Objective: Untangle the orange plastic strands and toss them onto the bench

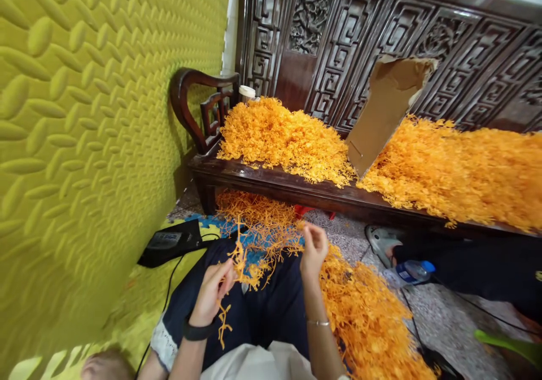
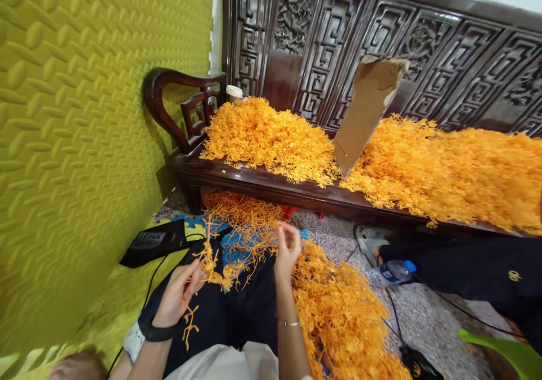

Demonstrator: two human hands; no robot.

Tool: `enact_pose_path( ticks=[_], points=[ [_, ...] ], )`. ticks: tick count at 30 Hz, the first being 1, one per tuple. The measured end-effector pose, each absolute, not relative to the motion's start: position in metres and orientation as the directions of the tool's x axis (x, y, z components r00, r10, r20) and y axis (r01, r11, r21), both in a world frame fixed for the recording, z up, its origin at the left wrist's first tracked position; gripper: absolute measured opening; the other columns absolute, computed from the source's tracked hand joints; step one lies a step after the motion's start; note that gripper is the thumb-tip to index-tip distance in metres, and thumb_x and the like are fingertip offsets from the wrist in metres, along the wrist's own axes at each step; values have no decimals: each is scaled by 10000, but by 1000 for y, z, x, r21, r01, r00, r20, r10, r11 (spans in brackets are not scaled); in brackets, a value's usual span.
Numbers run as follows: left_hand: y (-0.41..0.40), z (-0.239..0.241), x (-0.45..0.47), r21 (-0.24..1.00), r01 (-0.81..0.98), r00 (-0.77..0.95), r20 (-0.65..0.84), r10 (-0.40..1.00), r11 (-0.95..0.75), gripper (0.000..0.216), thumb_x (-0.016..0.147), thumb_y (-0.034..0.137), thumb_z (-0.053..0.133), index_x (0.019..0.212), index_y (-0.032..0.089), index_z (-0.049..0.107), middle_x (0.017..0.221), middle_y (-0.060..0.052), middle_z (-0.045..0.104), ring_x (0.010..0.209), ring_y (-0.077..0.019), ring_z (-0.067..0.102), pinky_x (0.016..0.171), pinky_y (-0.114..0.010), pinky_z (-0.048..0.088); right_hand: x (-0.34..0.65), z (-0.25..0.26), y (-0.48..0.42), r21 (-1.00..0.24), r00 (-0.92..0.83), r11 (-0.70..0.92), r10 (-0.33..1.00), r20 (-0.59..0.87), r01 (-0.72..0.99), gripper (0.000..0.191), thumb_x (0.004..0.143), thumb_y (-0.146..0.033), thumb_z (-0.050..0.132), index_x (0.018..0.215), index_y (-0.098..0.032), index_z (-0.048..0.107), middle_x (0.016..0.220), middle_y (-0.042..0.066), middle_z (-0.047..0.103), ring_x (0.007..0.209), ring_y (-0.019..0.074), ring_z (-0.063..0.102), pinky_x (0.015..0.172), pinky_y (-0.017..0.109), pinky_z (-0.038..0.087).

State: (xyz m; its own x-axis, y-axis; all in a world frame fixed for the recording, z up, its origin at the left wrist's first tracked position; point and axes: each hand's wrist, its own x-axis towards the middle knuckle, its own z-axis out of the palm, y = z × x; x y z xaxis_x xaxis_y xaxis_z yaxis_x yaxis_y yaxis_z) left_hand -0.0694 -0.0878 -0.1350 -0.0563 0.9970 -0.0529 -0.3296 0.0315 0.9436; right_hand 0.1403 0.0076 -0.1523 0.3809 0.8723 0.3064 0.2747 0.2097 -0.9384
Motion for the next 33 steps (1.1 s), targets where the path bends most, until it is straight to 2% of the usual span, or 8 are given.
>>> enact_pose_path(
  ticks=[3,5,8,11,16,21,28,33],
  points=[
    [-81,-138,-56,981,158,4,114,994,-113,525,860,422,475,401,173,419,389,32,314,372,-93,308,448,-230,189,156,-72,52,-778,496,545,604,623,313,319,879,-385,434,1147,-211,434,1145,95,527,1048,196,553,935,387,442],
    [-75,-142,-45,931,305,84,182,980,-199,425,824,381,543,454,179,485,409,41,318,375,-101,295,467,-232,189,168,-29,93,-626,440,629,451,777,461,346,895,-403,403,1171,-197,441,1202,113,495,1123,201,507,970,402,414],
    [-63,-147,-29,900,343,197,213,957,-271,332,764,307,626,480,183,506,421,57,306,378,-98,263,500,-238,214,179,-2,143,-458,32,582,595,803,672,495,817,-478,522,1210,-185,455,1333,132,422,1291,257,336,1072,486,269],
    [-45,-146,-19,870,363,311,225,923,-334,351,737,259,648,452,184,458,411,62,288,382,-93,242,525,-254,225,173,-22,162,-383,-204,614,673,711,690,518,826,-456,513,1268,-206,414,1410,112,358,1348,244,245,1104,494,190],
    [-16,-130,-13,836,383,419,221,881,-392,422,733,207,646,415,199,368,404,72,262,398,-111,312,536,-287,226,162,-72,171,-483,-191,608,724,663,630,656,801,-368,552,1359,-161,277,1495,147,125,1403,229,77,1116,460,168],
    [-2,-115,-11,819,400,481,194,855,-411,452,748,197,621,385,207,351,401,78,275,406,-117,360,523,-294,273,173,-79,205,-609,-8,470,796,606,639,533,754,-318,614,1205,-89,444,1360,224,311,1381,296,-41,1103,527,18],
    [16,-108,-13,827,414,506,138,851,-380,445,673,38,646,377,195,353,376,26,382,471,-156,452,587,-302,343,154,-61,175,-690,-5,515,803,596,509,548,859,-272,473,1340,-110,267,1423,207,65,1348,227,176,1068,388,276],
    [18,-106,-8,876,396,360,129,924,-276,334,810,202,584,496,155,483,514,32,477,584,-131,512,634,-289,412,113,-41,84,-672,-531,677,704,471,301,355,833,-385,567,1169,-272,545,1260,31,514,1193,174,475,1003,316,403]
  ],
)
